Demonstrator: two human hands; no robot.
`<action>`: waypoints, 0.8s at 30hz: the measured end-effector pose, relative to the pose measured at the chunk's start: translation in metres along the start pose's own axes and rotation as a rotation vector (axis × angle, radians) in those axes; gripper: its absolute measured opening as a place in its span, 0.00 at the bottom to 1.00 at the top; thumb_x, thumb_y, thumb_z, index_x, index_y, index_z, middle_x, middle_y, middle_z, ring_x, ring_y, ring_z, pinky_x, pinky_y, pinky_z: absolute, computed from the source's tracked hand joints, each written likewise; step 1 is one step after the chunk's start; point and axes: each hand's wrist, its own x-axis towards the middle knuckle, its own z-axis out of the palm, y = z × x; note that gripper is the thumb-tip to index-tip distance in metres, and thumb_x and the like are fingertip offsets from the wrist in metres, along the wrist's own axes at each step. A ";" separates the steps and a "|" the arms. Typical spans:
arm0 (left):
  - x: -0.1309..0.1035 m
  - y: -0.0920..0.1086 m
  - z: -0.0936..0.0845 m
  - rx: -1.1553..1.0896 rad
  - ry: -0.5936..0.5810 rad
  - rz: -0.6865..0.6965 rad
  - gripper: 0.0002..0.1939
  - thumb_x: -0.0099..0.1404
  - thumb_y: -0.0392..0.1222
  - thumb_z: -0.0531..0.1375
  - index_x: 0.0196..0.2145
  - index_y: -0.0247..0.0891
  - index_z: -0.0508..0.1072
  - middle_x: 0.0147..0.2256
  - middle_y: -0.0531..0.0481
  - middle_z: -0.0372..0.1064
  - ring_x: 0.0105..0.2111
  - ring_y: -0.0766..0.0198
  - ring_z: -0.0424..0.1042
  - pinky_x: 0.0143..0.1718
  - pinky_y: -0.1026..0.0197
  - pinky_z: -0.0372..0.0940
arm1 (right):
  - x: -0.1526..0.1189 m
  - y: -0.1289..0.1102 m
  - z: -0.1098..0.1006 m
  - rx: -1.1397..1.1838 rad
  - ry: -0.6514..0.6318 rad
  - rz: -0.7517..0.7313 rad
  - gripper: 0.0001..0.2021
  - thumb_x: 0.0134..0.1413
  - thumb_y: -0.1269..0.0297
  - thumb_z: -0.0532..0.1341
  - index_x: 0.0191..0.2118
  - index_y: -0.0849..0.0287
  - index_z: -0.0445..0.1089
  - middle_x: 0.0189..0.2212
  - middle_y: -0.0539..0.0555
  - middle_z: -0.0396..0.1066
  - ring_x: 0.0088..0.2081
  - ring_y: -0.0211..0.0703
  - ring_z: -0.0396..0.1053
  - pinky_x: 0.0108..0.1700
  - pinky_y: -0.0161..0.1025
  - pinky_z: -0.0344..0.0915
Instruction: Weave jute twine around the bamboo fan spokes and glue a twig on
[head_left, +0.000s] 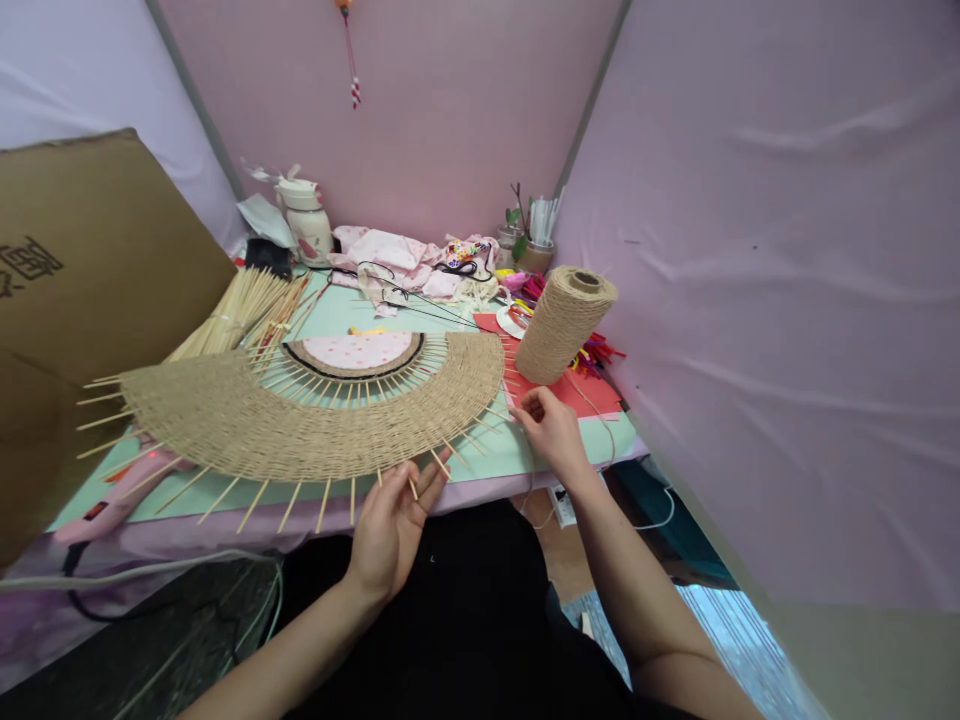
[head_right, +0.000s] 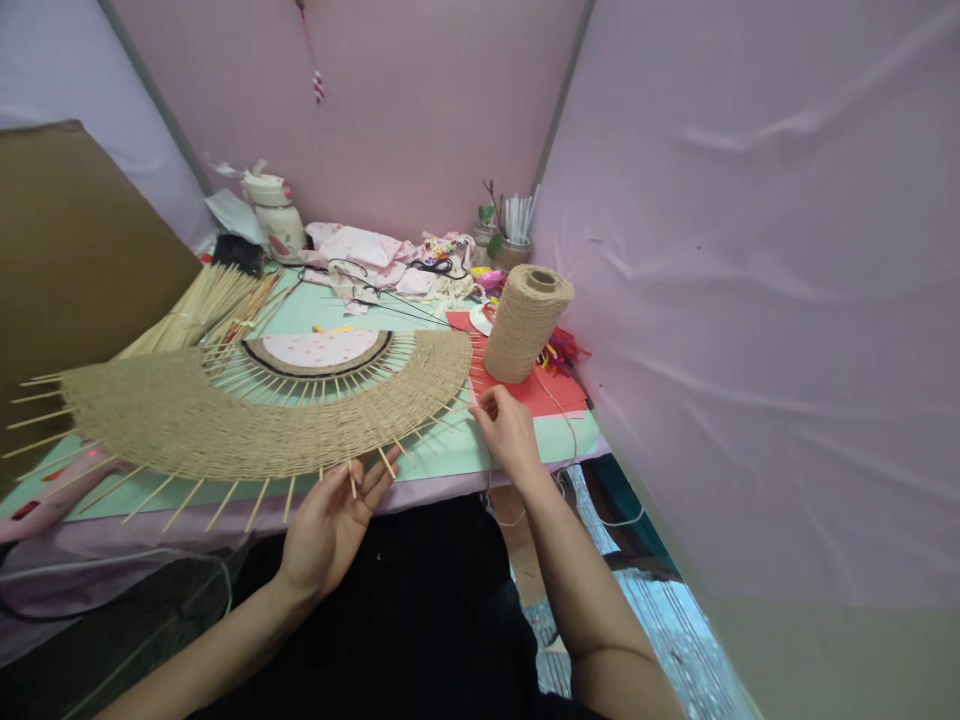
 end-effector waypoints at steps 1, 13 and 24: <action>0.000 0.000 0.000 -0.001 -0.002 -0.003 0.11 0.60 0.41 0.63 0.23 0.35 0.71 0.28 0.51 0.69 0.56 0.47 0.66 0.60 0.49 0.59 | -0.003 0.001 0.001 -0.008 0.004 0.008 0.07 0.54 0.59 0.60 0.32 0.57 0.64 0.26 0.50 0.70 0.28 0.41 0.68 0.33 0.37 0.61; 0.000 0.001 -0.004 0.039 -0.003 -0.029 0.11 0.60 0.43 0.64 0.23 0.35 0.71 0.29 0.50 0.70 0.58 0.47 0.64 0.60 0.49 0.59 | 0.010 -0.002 -0.002 -0.455 -0.046 -0.262 0.05 0.56 0.72 0.53 0.37 0.59 0.64 0.31 0.57 0.70 0.35 0.48 0.65 0.37 0.40 0.57; -0.002 0.003 -0.006 0.037 -0.017 -0.043 0.09 0.57 0.40 0.65 0.24 0.36 0.70 0.29 0.52 0.69 0.57 0.47 0.66 0.59 0.50 0.60 | 0.051 -0.029 0.001 -0.648 -0.182 -0.440 0.07 0.58 0.72 0.55 0.41 0.61 0.68 0.36 0.60 0.74 0.39 0.49 0.67 0.37 0.41 0.50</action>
